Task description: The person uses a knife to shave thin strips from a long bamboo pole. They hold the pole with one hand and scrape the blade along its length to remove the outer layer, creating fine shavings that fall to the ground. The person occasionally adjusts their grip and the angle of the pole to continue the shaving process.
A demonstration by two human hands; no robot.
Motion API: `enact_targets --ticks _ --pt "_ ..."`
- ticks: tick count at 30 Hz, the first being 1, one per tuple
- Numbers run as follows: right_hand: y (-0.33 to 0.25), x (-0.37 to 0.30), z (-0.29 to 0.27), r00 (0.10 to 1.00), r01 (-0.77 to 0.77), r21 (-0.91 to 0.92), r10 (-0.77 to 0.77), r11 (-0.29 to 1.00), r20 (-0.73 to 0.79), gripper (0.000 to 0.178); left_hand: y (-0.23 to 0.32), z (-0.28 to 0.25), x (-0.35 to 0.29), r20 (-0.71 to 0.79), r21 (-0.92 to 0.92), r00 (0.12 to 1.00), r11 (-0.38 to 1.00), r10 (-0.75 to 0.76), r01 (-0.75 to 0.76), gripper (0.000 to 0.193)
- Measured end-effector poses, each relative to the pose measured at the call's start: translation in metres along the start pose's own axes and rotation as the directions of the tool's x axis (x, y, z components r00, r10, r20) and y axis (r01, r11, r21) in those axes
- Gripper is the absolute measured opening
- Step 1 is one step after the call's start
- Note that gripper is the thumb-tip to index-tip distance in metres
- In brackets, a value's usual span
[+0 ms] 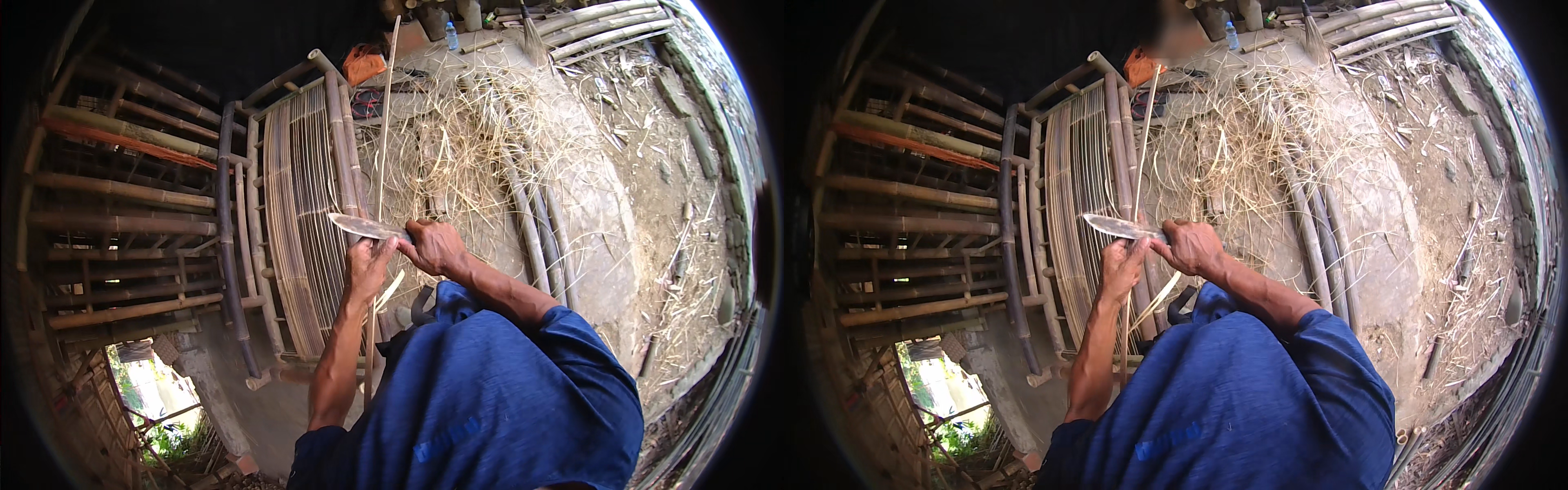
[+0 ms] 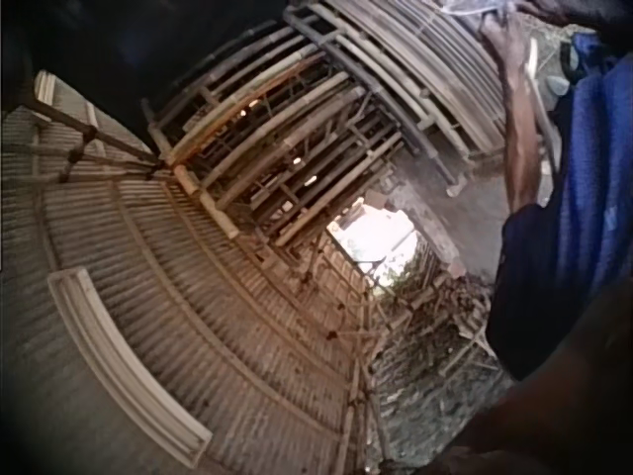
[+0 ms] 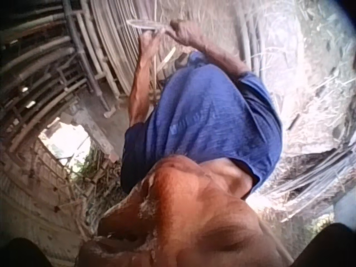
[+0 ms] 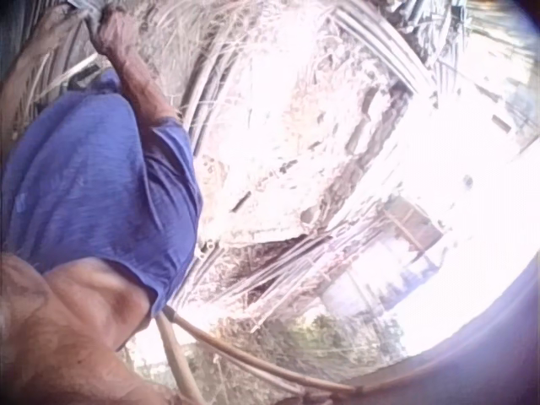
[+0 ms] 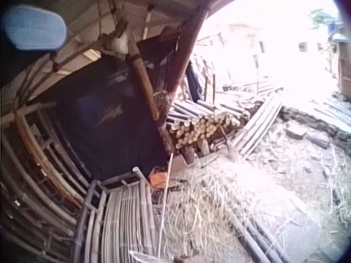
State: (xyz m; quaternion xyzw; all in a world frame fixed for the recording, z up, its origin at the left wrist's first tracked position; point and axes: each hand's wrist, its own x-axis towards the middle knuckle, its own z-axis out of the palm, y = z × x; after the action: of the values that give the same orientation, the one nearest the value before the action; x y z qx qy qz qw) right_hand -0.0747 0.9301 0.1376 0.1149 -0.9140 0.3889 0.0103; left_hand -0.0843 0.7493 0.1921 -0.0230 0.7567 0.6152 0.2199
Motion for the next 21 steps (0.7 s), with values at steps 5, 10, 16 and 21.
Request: enact_targets --ticks 5,10,16,21 --pt "0.007 0.035 -0.009 0.998 -0.059 -0.017 0.058 0.998 -0.035 0.070 0.013 -0.010 -0.024 0.048 -0.015 0.992 0.993 0.117 -0.116 0.054" --pt "0.085 0.092 -0.053 0.959 -0.237 -0.030 0.229 0.971 -0.168 0.075 0.026 -0.020 -0.090 0.141 0.049 0.983 0.991 0.119 -0.127 0.060" --pt "0.165 0.125 -0.120 0.888 -0.343 0.171 0.378 0.924 -0.262 0.076 0.009 -0.058 -0.174 0.181 0.168 0.981 0.985 -0.075 0.045 0.054" --pt "0.088 0.109 -0.109 0.883 -0.248 0.947 0.450 0.205 0.134 0.059 -0.005 -0.077 -0.175 0.112 0.360 0.969 0.918 -0.222 0.169 0.054"
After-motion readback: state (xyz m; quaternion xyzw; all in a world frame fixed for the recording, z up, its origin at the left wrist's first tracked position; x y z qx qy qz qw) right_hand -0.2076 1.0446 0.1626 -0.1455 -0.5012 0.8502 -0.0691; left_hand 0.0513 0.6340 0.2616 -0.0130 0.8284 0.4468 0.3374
